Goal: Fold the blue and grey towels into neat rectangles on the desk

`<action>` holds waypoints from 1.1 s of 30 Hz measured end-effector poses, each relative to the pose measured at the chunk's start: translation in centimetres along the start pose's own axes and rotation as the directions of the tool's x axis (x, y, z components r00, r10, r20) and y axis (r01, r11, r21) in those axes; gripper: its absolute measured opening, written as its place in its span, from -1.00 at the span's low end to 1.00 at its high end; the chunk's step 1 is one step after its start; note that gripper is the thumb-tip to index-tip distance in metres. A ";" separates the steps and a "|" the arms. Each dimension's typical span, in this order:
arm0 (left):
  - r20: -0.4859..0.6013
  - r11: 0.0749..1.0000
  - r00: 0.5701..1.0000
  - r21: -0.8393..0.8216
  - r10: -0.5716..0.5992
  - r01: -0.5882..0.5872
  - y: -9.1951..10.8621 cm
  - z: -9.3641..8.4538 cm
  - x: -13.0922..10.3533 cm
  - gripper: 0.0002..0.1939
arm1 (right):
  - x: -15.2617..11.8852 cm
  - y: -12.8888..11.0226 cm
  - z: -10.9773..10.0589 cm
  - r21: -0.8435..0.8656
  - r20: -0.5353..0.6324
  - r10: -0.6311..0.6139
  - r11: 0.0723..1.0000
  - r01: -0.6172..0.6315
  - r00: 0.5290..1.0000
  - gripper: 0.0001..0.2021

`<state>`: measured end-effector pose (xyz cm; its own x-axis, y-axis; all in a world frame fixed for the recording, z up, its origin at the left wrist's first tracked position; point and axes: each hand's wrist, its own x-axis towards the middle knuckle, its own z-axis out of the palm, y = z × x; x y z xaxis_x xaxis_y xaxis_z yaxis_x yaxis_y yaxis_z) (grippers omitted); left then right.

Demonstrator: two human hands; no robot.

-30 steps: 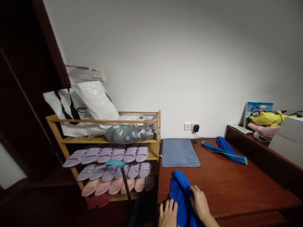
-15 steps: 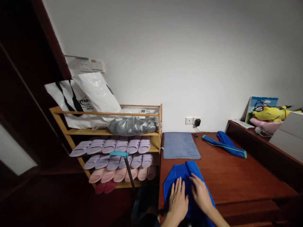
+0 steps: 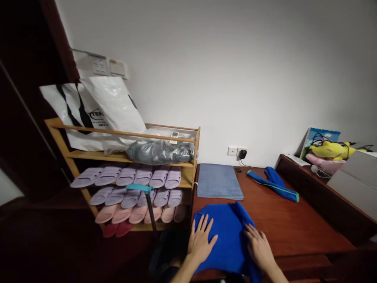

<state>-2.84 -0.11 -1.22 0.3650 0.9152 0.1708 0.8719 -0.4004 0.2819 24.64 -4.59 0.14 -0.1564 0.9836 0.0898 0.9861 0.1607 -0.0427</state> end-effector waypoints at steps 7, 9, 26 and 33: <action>0.029 1.000 0.999 -0.024 0.015 -0.014 -0.5 -0.4 0.8 -0.39 | -0.4 4.7 -2.5 -0.068 -0.130 0.224 0.970 -0.234 0.966 -0.63; 0.030 1.000 0.999 -0.014 0.021 -0.021 -0.7 -0.5 1.1 -0.41 | 0.0 2.0 -2.5 0.024 -0.219 0.156 0.988 -0.155 0.963 -0.64; -0.017 0.999 0.999 0.012 0.039 -0.039 -3.2 -1.0 0.7 -0.43 | 2.3 0.6 3.5 0.107 -0.181 -0.010 0.994 0.030 0.984 -0.49; -0.006 0.999 0.999 0.001 0.032 -0.032 -3.3 -0.9 0.7 -0.43 | -0.1 11.9 1.8 -0.141 -0.005 0.007 0.990 -0.007 1.000 -0.59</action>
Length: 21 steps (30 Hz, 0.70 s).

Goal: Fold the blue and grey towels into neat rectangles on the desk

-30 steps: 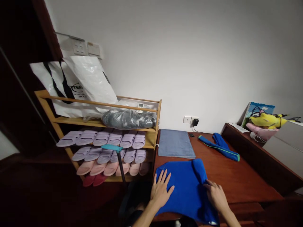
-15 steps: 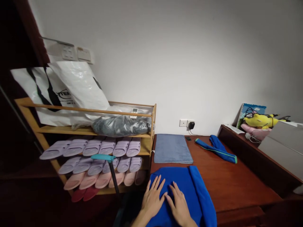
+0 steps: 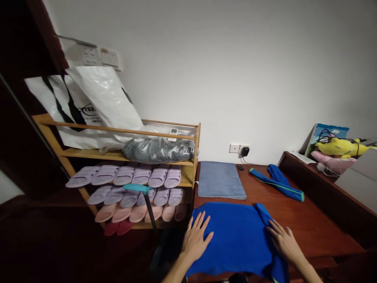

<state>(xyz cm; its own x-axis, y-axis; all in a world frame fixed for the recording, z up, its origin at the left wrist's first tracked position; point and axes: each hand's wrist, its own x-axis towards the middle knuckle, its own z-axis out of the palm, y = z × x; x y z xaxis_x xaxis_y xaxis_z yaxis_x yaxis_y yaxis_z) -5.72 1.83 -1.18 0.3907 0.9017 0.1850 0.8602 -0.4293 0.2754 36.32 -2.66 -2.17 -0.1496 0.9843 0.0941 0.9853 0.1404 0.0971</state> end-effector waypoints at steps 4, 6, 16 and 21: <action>0.012 1.000 1.000 0.012 -0.006 0.006 0.0 0.0 -0.1 -0.44 | -0.5 2.0 -0.5 -0.079 -0.070 0.226 0.970 -0.231 0.972 -0.57; 0.013 1.000 1.000 0.012 -0.020 0.020 0.1 0.0 -0.1 -0.45 | -0.5 -0.1 -1.1 0.001 -0.167 0.253 0.967 -0.256 0.953 -0.57; 0.020 0.977 0.978 0.056 -0.206 0.205 1.1 0.6 -0.5 -0.53 | 1.1 -20.2 -2.6 0.462 -0.097 -0.064 0.881 0.102 0.993 -0.49; 0.002 0.972 0.976 0.081 -0.220 0.219 0.5 1.3 -0.4 -0.53 | 1.3 -15.2 -0.6 0.369 -0.141 -0.053 0.924 0.102 0.989 -0.50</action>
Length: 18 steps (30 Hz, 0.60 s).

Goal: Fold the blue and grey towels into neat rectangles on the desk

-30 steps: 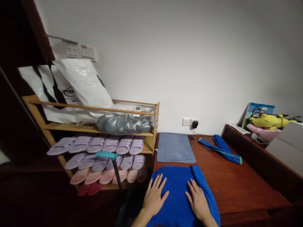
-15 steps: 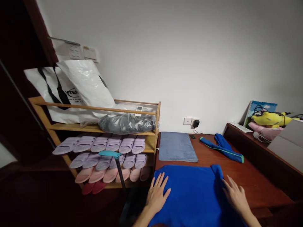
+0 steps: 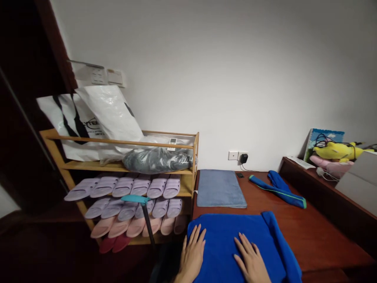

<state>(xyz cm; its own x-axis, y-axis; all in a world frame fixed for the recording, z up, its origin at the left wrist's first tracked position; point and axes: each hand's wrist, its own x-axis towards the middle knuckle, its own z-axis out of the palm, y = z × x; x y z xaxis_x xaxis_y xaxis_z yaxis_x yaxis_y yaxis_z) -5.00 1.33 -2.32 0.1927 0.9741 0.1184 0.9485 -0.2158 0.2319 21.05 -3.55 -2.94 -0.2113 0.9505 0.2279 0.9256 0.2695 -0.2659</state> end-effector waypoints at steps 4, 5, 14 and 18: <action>-0.003 0.999 1.000 -0.018 0.029 -0.029 -0.3 -0.6 0.7 -0.53 | -2.9 8.3 -2.4 -0.096 0.034 0.074 0.993 -0.070 0.997 -0.48; 0.004 0.999 0.999 -0.028 0.038 -0.038 -0.3 -0.8 0.9 -0.53 | -3.7 10.5 -3.0 -0.130 0.040 0.111 0.986 -0.105 0.993 -0.48; 0.030 0.998 0.998 -0.042 0.050 -0.049 -0.6 -1.0 1.3 -0.53 | -8.2 23.0 -5.2 -0.550 -0.182 0.537 0.639 -0.538 0.823 -0.53; 0.052 0.997 0.995 -0.021 0.080 -0.079 -0.9 -1.2 1.7 -0.52 | -7.5 20.5 -5.1 -0.535 -0.354 0.549 0.545 -0.645 0.757 -0.49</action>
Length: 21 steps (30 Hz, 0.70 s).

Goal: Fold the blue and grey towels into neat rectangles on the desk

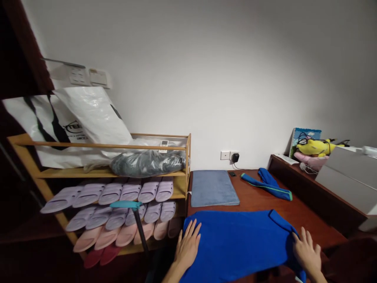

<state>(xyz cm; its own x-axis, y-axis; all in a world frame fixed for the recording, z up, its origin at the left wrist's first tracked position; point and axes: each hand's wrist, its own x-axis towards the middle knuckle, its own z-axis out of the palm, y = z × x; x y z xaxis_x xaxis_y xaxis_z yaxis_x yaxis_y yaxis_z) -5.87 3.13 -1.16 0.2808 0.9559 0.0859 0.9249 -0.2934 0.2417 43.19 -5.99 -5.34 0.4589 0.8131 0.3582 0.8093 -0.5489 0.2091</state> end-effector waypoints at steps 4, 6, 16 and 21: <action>-0.012 1.000 1.000 0.028 -0.004 0.004 -0.1 -0.1 0.3 -0.52 | -1.7 -5.3 -3.9 0.184 -0.152 -0.280 0.934 0.306 0.948 -0.46; -0.047 0.999 0.999 0.046 -0.006 0.008 -0.2 0.2 0.4 -0.52 | -2.7 -8.3 -5.5 0.355 -0.107 -0.455 0.813 0.462 0.884 -0.50; -0.386 0.988 0.914 0.137 0.124 -0.076 -1.5 2.8 -0.1 -0.59 | -5.3 -15.1 -7.5 0.658 0.025 -0.548 0.639 0.399 0.836 -0.49; -0.341 0.984 0.931 0.154 0.133 -0.084 -1.6 2.6 0.0 -0.51 | -4.6 -11.5 -5.3 0.640 0.020 -0.575 0.636 0.431 0.818 -0.49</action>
<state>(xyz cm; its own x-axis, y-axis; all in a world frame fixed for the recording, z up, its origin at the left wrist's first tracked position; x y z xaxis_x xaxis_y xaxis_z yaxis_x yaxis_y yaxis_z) -6.64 3.58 -4.08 0.2967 0.8466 0.4418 0.9265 -0.3673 0.0816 29.79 -4.47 -4.55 -0.0825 0.9845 0.1547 0.9472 0.1257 -0.2951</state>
